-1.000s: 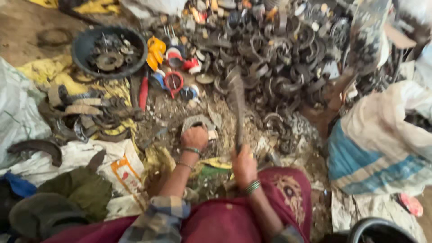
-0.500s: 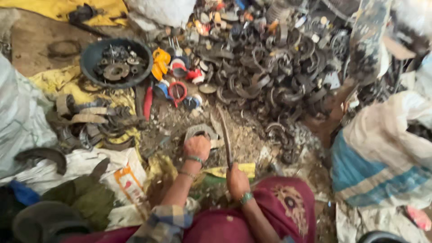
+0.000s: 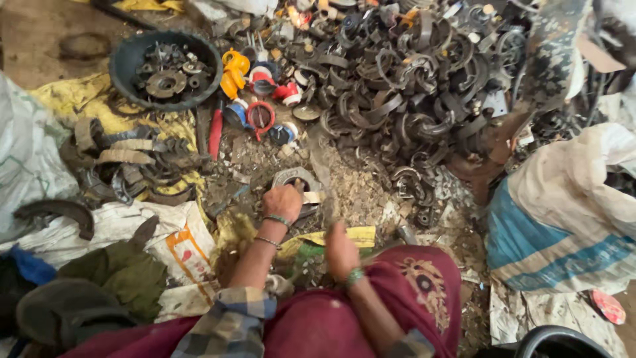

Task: The person sits on the floor and repeatedly strikes curved metal pieces with a hammer to break them into smaller fragments. The person holds each piece in place on a metal block while striking it, then discards the broken pieces onto a growing pile.

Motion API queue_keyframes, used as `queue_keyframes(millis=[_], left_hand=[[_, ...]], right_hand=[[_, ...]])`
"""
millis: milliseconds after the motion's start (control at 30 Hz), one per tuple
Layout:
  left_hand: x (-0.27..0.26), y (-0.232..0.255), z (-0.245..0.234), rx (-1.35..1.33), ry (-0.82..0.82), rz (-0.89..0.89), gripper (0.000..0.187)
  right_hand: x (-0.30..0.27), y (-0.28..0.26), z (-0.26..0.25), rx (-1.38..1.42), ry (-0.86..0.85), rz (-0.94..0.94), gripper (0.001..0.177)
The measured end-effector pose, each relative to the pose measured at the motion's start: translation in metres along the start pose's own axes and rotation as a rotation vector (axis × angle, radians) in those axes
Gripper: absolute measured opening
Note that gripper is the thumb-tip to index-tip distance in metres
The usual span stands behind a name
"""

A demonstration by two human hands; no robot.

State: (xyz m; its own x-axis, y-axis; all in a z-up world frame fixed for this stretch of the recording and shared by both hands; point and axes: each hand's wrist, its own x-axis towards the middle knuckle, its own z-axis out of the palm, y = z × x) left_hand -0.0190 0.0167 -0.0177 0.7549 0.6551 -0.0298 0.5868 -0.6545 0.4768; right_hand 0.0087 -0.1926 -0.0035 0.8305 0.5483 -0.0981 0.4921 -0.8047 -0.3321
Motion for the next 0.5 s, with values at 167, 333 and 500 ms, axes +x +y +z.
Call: queue_keyframes(millis=[167,333,500], left_hand=[[0.010,-0.008,-0.009,-0.062,0.023,-0.098,0.070],[-0.001,-0.014,-0.014,-0.038,-0.133,-0.199,0.075],[0.002,-0.004,-0.015,-0.019,-0.109,-0.197,0.073]], right_hand=[[-0.008,0.000,-0.030,0.208,0.130,-0.011,0.037],[-0.018,-0.023,-0.090,0.593,0.611,-0.188,0.028],[-0.009,-0.013,-0.032,0.408,0.271,-0.006,0.027]])
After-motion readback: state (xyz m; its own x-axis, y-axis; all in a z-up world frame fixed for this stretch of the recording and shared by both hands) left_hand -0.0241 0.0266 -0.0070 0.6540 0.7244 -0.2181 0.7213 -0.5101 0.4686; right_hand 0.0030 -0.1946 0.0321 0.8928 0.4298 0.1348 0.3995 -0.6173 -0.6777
